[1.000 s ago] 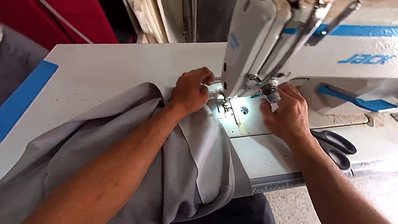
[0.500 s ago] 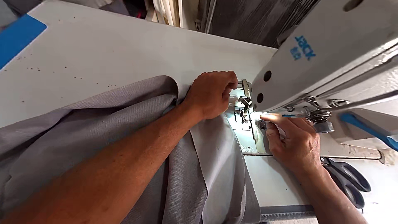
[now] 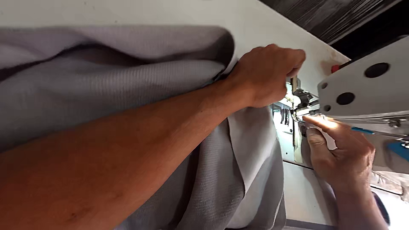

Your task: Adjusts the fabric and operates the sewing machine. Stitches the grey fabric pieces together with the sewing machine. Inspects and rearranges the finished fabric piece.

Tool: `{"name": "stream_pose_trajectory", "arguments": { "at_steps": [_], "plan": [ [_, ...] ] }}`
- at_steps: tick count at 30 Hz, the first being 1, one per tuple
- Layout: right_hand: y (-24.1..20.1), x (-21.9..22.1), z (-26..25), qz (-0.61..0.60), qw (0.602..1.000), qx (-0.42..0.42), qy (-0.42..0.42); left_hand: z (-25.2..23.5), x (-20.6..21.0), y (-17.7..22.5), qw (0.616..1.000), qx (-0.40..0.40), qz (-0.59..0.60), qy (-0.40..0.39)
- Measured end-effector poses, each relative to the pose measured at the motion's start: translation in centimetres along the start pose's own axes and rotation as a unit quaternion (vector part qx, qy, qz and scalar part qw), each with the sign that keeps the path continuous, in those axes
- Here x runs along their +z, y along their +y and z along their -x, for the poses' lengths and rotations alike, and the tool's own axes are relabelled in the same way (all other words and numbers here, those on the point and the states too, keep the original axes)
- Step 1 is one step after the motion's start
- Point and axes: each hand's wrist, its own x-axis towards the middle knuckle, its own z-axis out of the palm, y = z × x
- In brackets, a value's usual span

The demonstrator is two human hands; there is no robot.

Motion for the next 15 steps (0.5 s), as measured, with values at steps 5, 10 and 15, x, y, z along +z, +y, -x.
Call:
{"name": "stream_pose_trajectory", "arguments": {
  "at_steps": [5,10,15],
  "plan": [
    [2.1,-0.4,-1.3,-0.056,0.994,-0.019,-0.094,0.2,-0.7,0.2,0.999,-0.016,-0.02,-0.03],
    [2.4,-0.6,-2.6,-0.094,0.982,0.019,-0.163,0.3,-0.7,0.0,0.999,-0.01,-0.029,-0.042],
    [1.8,-1.3,-3.1,-0.032,0.982,0.01,-0.186,0.4,-0.8,-0.2,0.999,-0.003,-0.021,-0.044]
  ]
}}
